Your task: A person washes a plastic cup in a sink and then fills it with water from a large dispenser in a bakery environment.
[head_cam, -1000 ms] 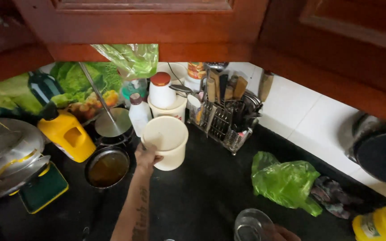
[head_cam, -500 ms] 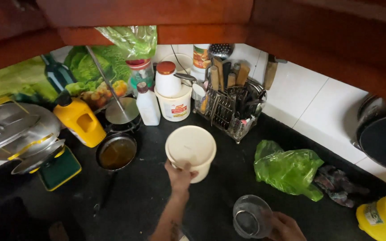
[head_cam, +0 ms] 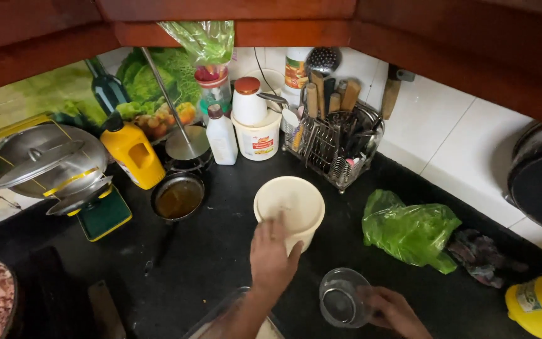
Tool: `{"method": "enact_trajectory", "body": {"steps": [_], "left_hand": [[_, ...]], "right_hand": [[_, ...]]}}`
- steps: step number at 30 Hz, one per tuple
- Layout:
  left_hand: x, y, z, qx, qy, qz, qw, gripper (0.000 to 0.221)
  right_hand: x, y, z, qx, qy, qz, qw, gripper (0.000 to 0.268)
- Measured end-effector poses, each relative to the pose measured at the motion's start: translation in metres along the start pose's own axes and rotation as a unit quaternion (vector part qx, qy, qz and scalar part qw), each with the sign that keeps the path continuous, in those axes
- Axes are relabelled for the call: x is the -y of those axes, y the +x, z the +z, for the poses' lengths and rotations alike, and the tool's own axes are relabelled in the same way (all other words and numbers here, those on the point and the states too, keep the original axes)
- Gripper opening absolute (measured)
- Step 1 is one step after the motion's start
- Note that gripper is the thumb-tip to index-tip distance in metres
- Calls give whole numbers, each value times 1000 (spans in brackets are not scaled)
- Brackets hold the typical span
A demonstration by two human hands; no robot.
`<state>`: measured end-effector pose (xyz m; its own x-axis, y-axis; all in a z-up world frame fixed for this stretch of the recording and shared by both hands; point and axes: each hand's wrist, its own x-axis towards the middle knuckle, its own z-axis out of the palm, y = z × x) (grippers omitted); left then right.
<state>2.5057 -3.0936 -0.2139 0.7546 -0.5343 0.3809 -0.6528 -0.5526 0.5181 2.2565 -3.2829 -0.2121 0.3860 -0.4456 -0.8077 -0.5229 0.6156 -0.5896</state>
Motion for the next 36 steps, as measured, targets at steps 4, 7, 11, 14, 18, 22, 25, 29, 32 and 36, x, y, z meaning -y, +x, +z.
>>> {"method": "enact_trajectory", "body": {"steps": [4, 7, 11, 14, 18, 22, 25, 29, 32, 36], "left_hand": [[37, 35, 26, 0, 187, 278, 942, 71], [61, 58, 24, 16, 202, 381, 902, 69], [74, 60, 31, 56, 212, 414, 884, 70], [68, 57, 32, 8, 245, 430, 869, 76], [66, 53, 35, -8, 236, 436, 869, 73], [54, 56, 30, -43, 261, 468, 843, 67], [50, 61, 38, -67, 226, 465, 853, 45], [43, 69, 38, -49, 214, 444, 869, 35], [32, 78, 23, -36, 186, 414, 890, 18], [26, 95, 8, 17, 119, 349, 929, 26]], "right_hand": [[5, 6, -3, 19, -1, 27, 999, 62], [5, 16, -3, 8, 5, 57, 998, 65], [-13, 24, -7, 19, 14, -12, 1000, 46], [-10, 18, -4, -1, 14, 26, 1000, 39], [-8, 9, 0, 3, 43, 11, 999, 47], [2, -9, 7, -17, 40, 33, 999, 58], [-2, 0, 3, -16, 69, 45, 996, 55], [-3, -7, 5, -24, 51, 32, 998, 55], [3, -20, 11, -18, 49, 35, 998, 55], [-3, -5, 3, -15, 76, 52, 996, 49]]}}
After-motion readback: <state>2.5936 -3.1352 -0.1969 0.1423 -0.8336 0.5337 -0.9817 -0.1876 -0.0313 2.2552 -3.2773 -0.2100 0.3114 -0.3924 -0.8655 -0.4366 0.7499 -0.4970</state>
